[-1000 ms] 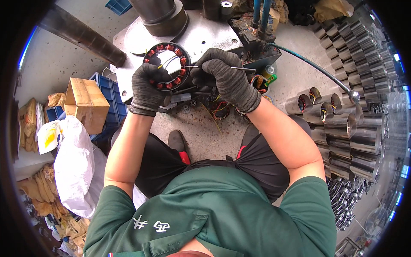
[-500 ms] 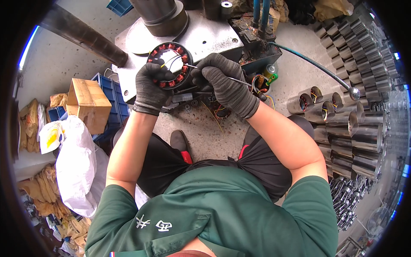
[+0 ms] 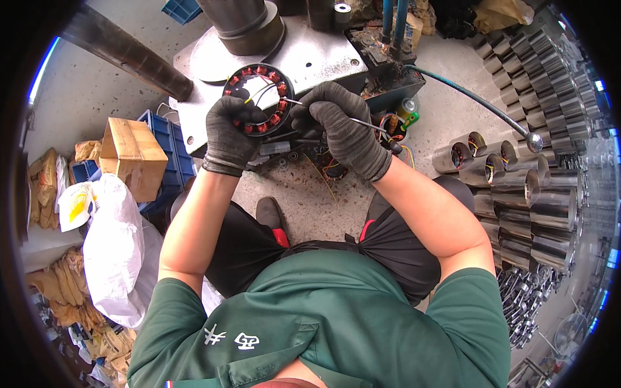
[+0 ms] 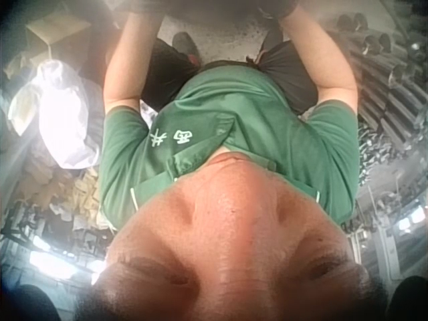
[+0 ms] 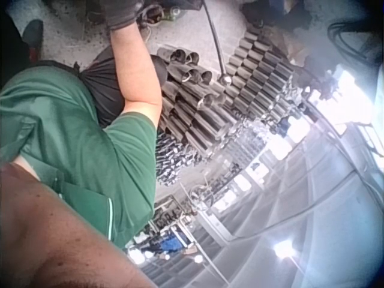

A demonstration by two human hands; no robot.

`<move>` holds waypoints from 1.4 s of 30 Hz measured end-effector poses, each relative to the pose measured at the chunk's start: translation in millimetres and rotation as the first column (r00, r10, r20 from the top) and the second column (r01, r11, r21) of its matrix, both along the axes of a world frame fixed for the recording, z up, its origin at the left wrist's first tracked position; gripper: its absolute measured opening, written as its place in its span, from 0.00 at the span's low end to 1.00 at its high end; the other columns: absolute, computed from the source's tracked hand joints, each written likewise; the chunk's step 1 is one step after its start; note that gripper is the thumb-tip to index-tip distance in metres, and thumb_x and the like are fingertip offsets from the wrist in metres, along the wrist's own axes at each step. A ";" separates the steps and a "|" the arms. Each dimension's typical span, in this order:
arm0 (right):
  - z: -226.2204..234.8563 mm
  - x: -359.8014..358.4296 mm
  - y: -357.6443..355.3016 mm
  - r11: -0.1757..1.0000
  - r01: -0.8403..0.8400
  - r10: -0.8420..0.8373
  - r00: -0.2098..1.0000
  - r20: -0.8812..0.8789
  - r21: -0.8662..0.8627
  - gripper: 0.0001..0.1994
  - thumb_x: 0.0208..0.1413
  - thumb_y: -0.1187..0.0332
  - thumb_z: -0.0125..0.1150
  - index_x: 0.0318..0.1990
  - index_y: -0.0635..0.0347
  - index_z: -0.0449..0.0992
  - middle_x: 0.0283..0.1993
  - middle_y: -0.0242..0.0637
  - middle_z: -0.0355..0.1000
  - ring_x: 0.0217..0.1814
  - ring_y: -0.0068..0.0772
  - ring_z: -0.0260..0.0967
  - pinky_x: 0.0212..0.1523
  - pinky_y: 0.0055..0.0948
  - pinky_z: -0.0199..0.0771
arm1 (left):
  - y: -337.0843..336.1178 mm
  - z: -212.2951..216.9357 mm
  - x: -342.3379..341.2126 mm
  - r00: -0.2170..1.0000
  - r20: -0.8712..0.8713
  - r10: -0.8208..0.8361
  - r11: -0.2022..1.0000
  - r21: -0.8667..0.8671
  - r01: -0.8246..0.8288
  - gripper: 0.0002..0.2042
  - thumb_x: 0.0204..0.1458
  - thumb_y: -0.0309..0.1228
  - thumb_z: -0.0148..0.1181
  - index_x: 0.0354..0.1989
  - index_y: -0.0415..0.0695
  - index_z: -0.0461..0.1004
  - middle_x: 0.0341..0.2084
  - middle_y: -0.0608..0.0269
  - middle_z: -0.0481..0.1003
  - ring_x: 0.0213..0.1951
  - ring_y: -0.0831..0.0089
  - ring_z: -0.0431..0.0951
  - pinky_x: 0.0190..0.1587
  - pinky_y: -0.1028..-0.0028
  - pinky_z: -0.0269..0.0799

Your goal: The person assembles a stator by inserting copper coils into a metal frame, guiding wires with a thin tool, and then placing the assembly into a large industrial press machine.

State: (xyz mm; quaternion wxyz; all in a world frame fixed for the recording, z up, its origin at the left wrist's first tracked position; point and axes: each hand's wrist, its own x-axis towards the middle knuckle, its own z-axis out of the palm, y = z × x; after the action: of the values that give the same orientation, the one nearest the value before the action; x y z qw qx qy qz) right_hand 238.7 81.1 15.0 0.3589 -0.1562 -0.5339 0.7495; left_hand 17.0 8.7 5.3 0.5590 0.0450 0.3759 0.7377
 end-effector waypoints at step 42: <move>19.2 -4.5 -0.5 0.991 0.008 -0.004 1.000 -0.029 0.132 0.08 0.68 0.69 0.57 0.47 0.63 0.79 0.47 0.37 0.80 0.48 0.27 0.79 0.53 0.29 0.82 | -11.0 29.5 15.4 0.993 0.104 0.050 0.998 0.045 -0.054 0.07 0.42 0.29 0.59 0.31 0.43 0.74 0.17 0.63 0.71 0.24 0.65 0.75 0.38 0.61 0.79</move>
State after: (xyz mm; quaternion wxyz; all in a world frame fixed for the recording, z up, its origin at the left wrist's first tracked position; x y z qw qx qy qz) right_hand 234.2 80.6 34.2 0.3784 -0.1229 -0.5764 0.7137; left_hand 32.4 -2.3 34.8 0.5570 0.0103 0.3300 0.7621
